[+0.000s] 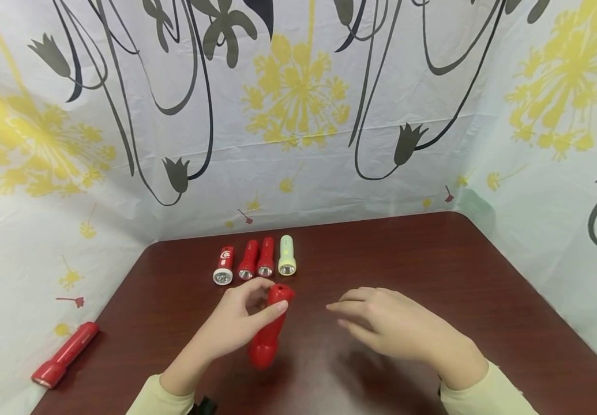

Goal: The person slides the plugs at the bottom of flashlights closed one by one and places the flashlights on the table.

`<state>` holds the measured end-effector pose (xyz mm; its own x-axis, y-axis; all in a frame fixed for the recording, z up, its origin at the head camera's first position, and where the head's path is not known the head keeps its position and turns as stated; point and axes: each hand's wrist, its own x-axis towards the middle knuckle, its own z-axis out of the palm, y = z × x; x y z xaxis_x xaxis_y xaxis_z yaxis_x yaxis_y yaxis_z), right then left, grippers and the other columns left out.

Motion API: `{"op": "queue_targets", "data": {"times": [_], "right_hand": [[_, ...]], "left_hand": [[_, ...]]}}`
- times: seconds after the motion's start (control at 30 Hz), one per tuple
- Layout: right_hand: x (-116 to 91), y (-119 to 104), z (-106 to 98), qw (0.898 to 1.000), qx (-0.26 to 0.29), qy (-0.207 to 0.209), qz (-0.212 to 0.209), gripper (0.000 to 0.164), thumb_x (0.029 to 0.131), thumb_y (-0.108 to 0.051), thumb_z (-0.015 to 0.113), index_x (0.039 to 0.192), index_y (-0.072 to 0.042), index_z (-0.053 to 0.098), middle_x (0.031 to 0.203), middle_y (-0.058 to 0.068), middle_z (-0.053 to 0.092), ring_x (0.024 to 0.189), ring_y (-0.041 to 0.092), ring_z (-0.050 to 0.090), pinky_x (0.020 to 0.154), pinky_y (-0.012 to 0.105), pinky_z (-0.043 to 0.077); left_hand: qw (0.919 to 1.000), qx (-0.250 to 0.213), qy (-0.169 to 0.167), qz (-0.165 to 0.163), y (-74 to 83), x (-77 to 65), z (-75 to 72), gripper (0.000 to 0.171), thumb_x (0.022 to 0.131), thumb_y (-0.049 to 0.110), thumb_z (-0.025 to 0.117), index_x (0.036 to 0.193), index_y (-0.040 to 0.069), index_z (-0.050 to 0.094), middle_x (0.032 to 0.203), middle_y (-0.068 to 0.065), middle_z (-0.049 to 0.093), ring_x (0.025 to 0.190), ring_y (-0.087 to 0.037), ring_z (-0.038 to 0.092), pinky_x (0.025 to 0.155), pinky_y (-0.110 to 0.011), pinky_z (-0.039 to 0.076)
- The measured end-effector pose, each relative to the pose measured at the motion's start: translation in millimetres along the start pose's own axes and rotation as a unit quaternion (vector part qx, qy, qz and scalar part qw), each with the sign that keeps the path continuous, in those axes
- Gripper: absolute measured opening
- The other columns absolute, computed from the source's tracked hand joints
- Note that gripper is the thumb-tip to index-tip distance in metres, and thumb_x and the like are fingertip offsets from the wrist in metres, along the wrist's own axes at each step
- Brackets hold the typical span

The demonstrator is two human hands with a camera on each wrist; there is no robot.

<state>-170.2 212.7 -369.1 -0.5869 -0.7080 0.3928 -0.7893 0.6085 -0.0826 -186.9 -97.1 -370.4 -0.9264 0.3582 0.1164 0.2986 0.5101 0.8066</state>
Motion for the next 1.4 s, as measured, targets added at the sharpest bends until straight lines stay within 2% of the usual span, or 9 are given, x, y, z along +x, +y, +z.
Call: {"op": "queue_targets", "data": {"times": [0.3, 0.6, 0.8, 1.07, 1.13, 1.17, 1.23, 1.37, 1.4], "right_hand": [[-19.0, -3.5, 0.1, 0.992, 0.020, -0.039, 0.115, 0.037, 0.103, -0.036, 0.070, 0.140, -0.035, 0.068, 0.133, -0.017, 0.070, 0.121, 0.012, 0.070, 0.099, 0.045, 0.060], [-25.8, -6.4, 8.8, 0.987, 0.064, -0.036, 0.142, 0.038, 0.104, -0.035, 0.069, 0.142, -0.034, 0.067, 0.134, -0.016, 0.070, 0.122, 0.013, 0.070, 0.100, 0.045, 0.060], [-29.2, -5.4, 12.7, 0.984, 0.076, -0.042, 0.154, 0.036, 0.106, -0.038, 0.065, 0.142, -0.033, 0.066, 0.135, -0.016, 0.069, 0.123, 0.013, 0.070, 0.101, 0.043, 0.060], [-31.2, -2.8, 12.5, 0.984, 0.083, -0.042, 0.152, 0.035, 0.108, -0.039, 0.062, 0.142, -0.032, 0.067, 0.134, -0.015, 0.070, 0.123, 0.012, 0.070, 0.100, 0.041, 0.060], [-32.9, -2.6, 12.3, 0.983, 0.089, -0.042, 0.155, 0.035, 0.108, -0.040, 0.061, 0.142, -0.032, 0.066, 0.135, -0.014, 0.070, 0.124, 0.012, 0.070, 0.100, 0.042, 0.060], [-34.1, -2.9, 12.5, 0.982, 0.092, -0.043, 0.159, 0.035, 0.108, -0.040, 0.061, 0.142, -0.032, 0.066, 0.135, -0.015, 0.070, 0.124, 0.012, 0.070, 0.100, 0.041, 0.060], [-36.6, -3.4, 13.4, 0.980, 0.099, -0.046, 0.167, 0.036, 0.109, -0.042, 0.060, 0.143, -0.033, 0.066, 0.135, -0.017, 0.069, 0.125, 0.010, 0.069, 0.101, 0.040, 0.060], [-39.1, -3.0, 14.8, 0.977, 0.105, -0.057, 0.176, 0.036, 0.109, -0.043, 0.060, 0.143, -0.034, 0.066, 0.135, -0.018, 0.069, 0.125, 0.008, 0.069, 0.102, 0.039, 0.059], [-38.9, -2.4, 14.7, 0.977, 0.106, -0.060, 0.176, 0.036, 0.109, -0.043, 0.060, 0.142, -0.034, 0.066, 0.135, -0.018, 0.069, 0.125, 0.008, 0.069, 0.102, 0.039, 0.059]], "left_hand": [[0.9935, 0.049, 0.084, -0.060, -0.4, 51.5, 10.2, 0.043, 0.094, 0.047, 0.077, 0.120, 0.014, 0.069, 0.104, -0.006, 0.078, 0.083, -0.017, 0.071, 0.075, -0.035, 0.063], [0.9797, 0.122, 0.136, -0.082, -1.9, 134.9, 11.8, 0.041, 0.098, 0.049, 0.069, 0.106, 0.009, 0.070, 0.088, -0.005, 0.071, 0.074, -0.020, 0.065, 0.070, -0.034, 0.058], [0.9741, 0.159, 0.118, -0.109, -11.5, 185.6, 16.4, 0.049, 0.100, 0.049, 0.067, 0.070, 0.013, 0.051, 0.060, -0.001, 0.049, 0.056, -0.018, 0.052, 0.058, -0.031, 0.047], [0.9634, 0.228, 0.086, -0.111, -28.2, 226.5, 33.6, 0.051, 0.102, 0.036, 0.067, 0.060, 0.014, 0.047, 0.054, 0.000, 0.047, 0.057, -0.019, 0.055, 0.061, -0.032, 0.050], [0.9628, 0.236, 0.073, -0.109, -35.2, 237.4, 37.8, 0.050, 0.101, 0.033, 0.068, 0.060, 0.014, 0.048, 0.055, -0.001, 0.048, 0.058, -0.020, 0.056, 0.062, -0.034, 0.052], [0.9642, 0.237, 0.071, -0.096, -52.0, 249.4, 43.1, 0.052, 0.101, 0.037, 0.068, 0.059, 0.015, 0.048, 0.054, 0.000, 0.048, 0.057, -0.018, 0.055, 0.061, -0.034, 0.052], [0.9623, 0.250, 0.051, -0.093, -64.8, 262.4, 49.6, 0.047, 0.100, 0.036, 0.069, 0.062, 0.013, 0.054, 0.060, -0.003, 0.055, 0.061, -0.020, 0.058, 0.063, -0.036, 0.054], [0.9564, 0.277, 0.037, -0.085, -97.1, 285.5, 64.7, 0.033, 0.100, 0.038, 0.071, 0.080, 0.011, 0.070, 0.079, -0.007, 0.069, 0.070, -0.023, 0.063, 0.064, -0.039, 0.055], [0.9537, 0.281, 0.023, -0.104, -87.2, 281.5, 63.2, 0.027, 0.100, 0.033, 0.071, 0.089, 0.008, 0.073, 0.087, -0.011, 0.072, 0.074, -0.026, 0.066, 0.065, -0.041, 0.057]]}}
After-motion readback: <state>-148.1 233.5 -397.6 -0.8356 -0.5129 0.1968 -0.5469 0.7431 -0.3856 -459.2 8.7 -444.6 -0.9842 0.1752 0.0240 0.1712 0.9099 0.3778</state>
